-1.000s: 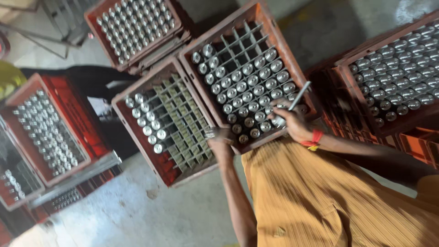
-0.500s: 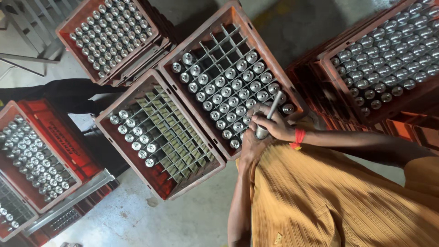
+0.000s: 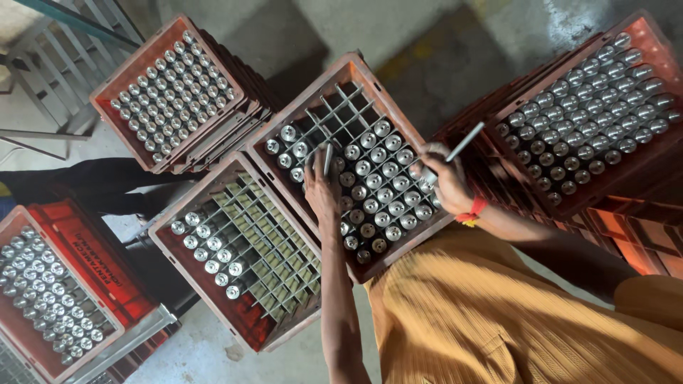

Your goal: The person picks metal bottle caps one at a time from a red plastic crate and places them upright into the compartments of a divided crate, holding a metal rod in one hand. After filling the crate, the person carries it and stacks it on a stack of filled crates.

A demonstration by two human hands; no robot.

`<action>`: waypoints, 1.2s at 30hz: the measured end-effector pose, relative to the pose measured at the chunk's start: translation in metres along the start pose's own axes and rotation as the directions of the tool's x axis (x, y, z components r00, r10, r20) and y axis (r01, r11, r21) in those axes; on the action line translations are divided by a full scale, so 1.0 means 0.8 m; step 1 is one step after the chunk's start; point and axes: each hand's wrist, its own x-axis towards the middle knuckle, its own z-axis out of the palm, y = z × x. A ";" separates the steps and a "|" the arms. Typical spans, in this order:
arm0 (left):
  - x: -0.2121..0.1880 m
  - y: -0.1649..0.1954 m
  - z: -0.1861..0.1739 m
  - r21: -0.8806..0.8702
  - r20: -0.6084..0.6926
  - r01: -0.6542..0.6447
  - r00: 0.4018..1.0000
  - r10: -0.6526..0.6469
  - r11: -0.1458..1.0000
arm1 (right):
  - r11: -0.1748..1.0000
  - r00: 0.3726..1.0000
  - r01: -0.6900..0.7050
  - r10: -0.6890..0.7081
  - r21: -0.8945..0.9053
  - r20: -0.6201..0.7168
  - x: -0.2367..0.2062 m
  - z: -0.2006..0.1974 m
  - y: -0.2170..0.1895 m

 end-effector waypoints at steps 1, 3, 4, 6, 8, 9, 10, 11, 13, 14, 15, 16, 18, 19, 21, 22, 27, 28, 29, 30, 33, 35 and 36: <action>-0.002 -0.004 0.002 -0.017 -0.045 -0.065 0.997 0.064 0.998 | 1.000 1.000 0.009 -0.009 -0.012 0.000 -0.004 -0.001 0.008; -0.016 -0.010 0.002 -0.087 -0.125 -0.111 0.987 0.100 0.990 | 0.999 1.000 0.018 -0.018 -0.041 -0.004 -0.015 -0.004 0.023; -0.028 -0.012 0.001 -0.141 -0.160 -0.092 0.985 0.069 0.986 | 0.998 0.999 -0.026 0.024 -0.060 -0.032 -0.021 -0.007 0.028; -0.056 -0.024 -0.003 -0.217 -0.136 0.051 0.987 -0.082 0.975 | 0.989 0.991 -0.116 0.108 -0.094 -0.080 -0.029 -0.014 0.036; -0.085 -0.039 -0.019 -0.246 -0.019 0.306 0.947 -0.320 0.920 | 0.990 0.992 -0.109 0.102 -0.089 -0.074 -0.033 -0.023 0.038; -0.101 -0.050 -0.033 -0.168 -0.156 0.208 0.960 -0.234 0.964 | 0.990 0.992 -0.110 0.105 -0.086 -0.064 -0.034 -0.027 0.038; -0.118 -0.065 -0.054 -0.067 -0.281 0.119 0.950 -0.133 0.991 | 0.988 0.991 -0.113 0.105 -0.102 -0.077 -0.034 -0.032 0.036; -0.136 -0.082 -0.077 0.052 -0.387 0.042 0.922 -0.019 0.998 | 0.986 0.990 -0.119 0.109 -0.118 -0.087 -0.034 -0.038 0.032; -0.166 -0.131 -0.136 0.194 -0.442 0.335 0.869 -0.222 0.922 | 0.983 0.990 -0.135 0.130 -0.123 -0.053 -0.034 -0.051 0.023; -0.180 -0.157 -0.164 0.301 -0.490 0.415 0.840 -0.234 0.858 | 0.985 0.992 -0.124 0.124 -0.120 -0.003 -0.034 -0.056 0.019; -0.193 -0.184 -0.191 0.395 -0.535 0.488 0.811 -0.236 0.779 | 0.988 0.993 -0.107 0.113 -0.116 0.044 -0.032 -0.059 0.016; -0.201 -0.210 -0.212 0.492 -0.535 0.514 0.815 -0.222 0.703 | 0.991 0.992 -0.082 0.091 -0.107 0.088 -0.031 -0.061 0.015; -0.211 -0.247 -0.233 0.540 -0.503 0.514 0.832 -0.234 0.667 | 0.984 0.990 -0.102 0.114 -0.145 0.077 -0.028 -0.057 0.019; -0.210 -0.259 -0.237 0.502 -0.469 0.495 0.845 -0.257 0.709 | 0.980 0.990 -0.113 0.125 -0.165 0.064 -0.028 -0.055 0.022; -0.203 -0.261 -0.241 0.458 -0.430 0.471 0.860 -0.277 0.754 | 0.975 0.988 -0.128 0.141 -0.179 0.061 -0.027 -0.045 0.034; -0.202 -0.260 -0.242 0.457 -0.421 0.468 0.863 -0.279 0.757 | 0.973 0.987 -0.138 0.151 -0.186 0.058 -0.029 -0.041 0.040; -0.214 -0.214 -0.294 0.341 -0.486 0.455 0.834 -0.261 0.822 | 0.965 0.983 -0.178 0.185 -0.193 0.017 -0.044 -0.052 0.043; -0.223 -0.201 -0.307 0.216 -0.517 0.394 0.822 -0.237 0.893 | 0.962 0.983 -0.172 0.181 -0.211 0.022 -0.048 -0.058 0.040; -0.227 -0.189 -0.313 0.092 -0.547 0.323 0.807 -0.223 0.942 | 0.960 0.979 -0.189 0.199 -0.205 0.030 -0.051 -0.062 0.039; -0.227 -0.178 -0.312 -0.202 -0.572 0.263 0.750 -0.332 0.943 | 0.958 0.975 -0.208 0.220 -0.196 0.042 -0.054 -0.064 0.039; -0.215 -0.140 -0.245 -0.712 -0.463 0.014 0.743 -0.484 0.702 | 0.938 0.959 -0.264 0.280 -0.224 0.038 -0.060 -0.047 0.049; -0.194 -0.107 -0.170 -0.895 0.111 0.410 0.585 -0.803 0.175 | 0.934 0.955 -0.256 0.285 -0.251 0.088 -0.063 -0.019 0.058; -0.179 -0.091 -0.137 -0.868 0.275 0.488 0.630 -0.727 0.094 | 0.938 0.952 -0.229 0.271 -0.259 0.141 -0.065 -0.002 0.061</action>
